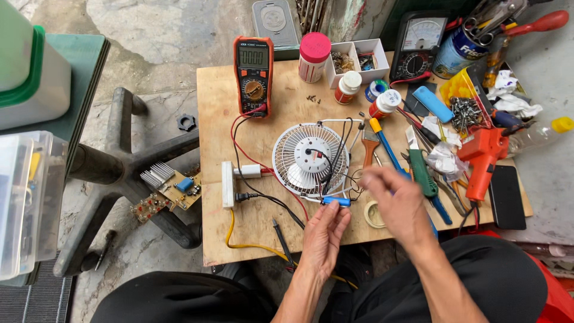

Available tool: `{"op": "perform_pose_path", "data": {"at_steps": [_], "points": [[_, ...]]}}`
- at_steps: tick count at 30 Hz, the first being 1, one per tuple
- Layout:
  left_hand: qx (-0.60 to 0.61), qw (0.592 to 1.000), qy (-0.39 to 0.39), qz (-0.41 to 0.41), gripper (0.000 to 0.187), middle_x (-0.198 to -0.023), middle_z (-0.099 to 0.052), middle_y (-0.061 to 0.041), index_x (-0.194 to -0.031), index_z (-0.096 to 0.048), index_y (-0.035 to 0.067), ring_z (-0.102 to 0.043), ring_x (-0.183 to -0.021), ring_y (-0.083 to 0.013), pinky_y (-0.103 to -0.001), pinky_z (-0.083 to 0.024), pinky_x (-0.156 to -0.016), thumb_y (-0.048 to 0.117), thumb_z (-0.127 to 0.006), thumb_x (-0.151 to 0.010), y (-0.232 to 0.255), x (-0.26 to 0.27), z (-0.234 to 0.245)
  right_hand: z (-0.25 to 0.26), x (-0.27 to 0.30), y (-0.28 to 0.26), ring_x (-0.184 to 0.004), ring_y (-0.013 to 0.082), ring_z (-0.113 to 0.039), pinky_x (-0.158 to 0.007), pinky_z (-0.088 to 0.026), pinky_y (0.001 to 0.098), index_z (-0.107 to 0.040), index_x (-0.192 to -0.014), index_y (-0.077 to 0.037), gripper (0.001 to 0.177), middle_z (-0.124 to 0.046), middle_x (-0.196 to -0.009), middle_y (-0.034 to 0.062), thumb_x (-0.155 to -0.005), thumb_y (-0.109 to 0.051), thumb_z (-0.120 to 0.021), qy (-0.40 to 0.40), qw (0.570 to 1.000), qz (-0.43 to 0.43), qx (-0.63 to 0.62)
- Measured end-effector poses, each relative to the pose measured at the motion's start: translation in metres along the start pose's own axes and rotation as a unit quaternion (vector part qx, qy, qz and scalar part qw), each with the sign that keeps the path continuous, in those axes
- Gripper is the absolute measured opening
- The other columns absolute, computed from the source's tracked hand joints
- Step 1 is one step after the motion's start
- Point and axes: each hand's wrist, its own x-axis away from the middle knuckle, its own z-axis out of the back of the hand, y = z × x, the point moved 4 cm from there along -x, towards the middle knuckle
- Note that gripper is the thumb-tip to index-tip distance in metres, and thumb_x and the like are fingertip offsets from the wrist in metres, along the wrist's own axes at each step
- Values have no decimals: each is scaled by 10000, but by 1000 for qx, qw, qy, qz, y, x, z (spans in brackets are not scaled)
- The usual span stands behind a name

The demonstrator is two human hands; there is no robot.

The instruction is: The person works on a small white fan motor placed on a wooden workbench, using a multimeter to test electrical connections. They strip wire ends with pliers, twist wires together, and wrap connections with electrical tape while seated at the bench.

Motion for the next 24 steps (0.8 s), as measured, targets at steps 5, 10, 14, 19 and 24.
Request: {"op": "perform_pose_path", "data": {"at_steps": [5, 10, 14, 19, 24], "points": [[-10, 1000, -16, -3, 196, -1028, -813, -110, -1174, -751, 15, -781, -916, -167, -307, -673, -933, 97, -810, -1007, -4, -5, 4, -19, 28, 13, -1067, 124, -755, -899, -566, 294, -833, -1222, -172, 251, -844, -1196, -26, -1022, -267, -714, -100, 991, -17, 92], [-20, 1000, -15, -2, 212, -998, -793, -77, -1134, -742, 72, -777, -939, -152, -302, -656, -945, 227, -819, -1012, 5, 9, -5, -33, 27, 33, -1156, 158, -737, -1017, -548, 317, -811, -1237, -165, 243, -820, -1191, 5, -1028, -204, -694, -107, 989, 55, 81], [-3, 1000, -28, 5, 289, -1038, -839, -133, -1121, -781, 75, -840, -957, -214, -347, -704, -942, 360, -739, -1098, 7, 9, 1, -32, 25, 45, -964, 232, -789, -902, -637, 357, -890, -1192, -255, 217, -835, -1006, 74, -997, -199, -813, -55, 993, 67, 74], [14, 1000, -17, -13, 300, -1063, -841, -161, -1143, -770, 59, -844, -972, -247, -377, -703, -950, 354, -743, -1098, 7, -3, 16, -35, 29, 41, -886, 196, -751, -875, -627, 360, -884, -1199, -262, 202, -811, -970, 76, -1013, -219, -818, -52, 995, 40, 76], [25, 999, -21, -2, 185, -1104, -845, -184, -1125, -767, 79, -848, -1007, -277, -403, -703, -958, 260, -768, -1091, 1, -14, 24, -35, 29, 42, -846, 200, -746, -856, -627, 380, -892, -1194, -293, 199, -794, -949, 84, -1026, -226, -808, -43, 995, 25, 87]]}}
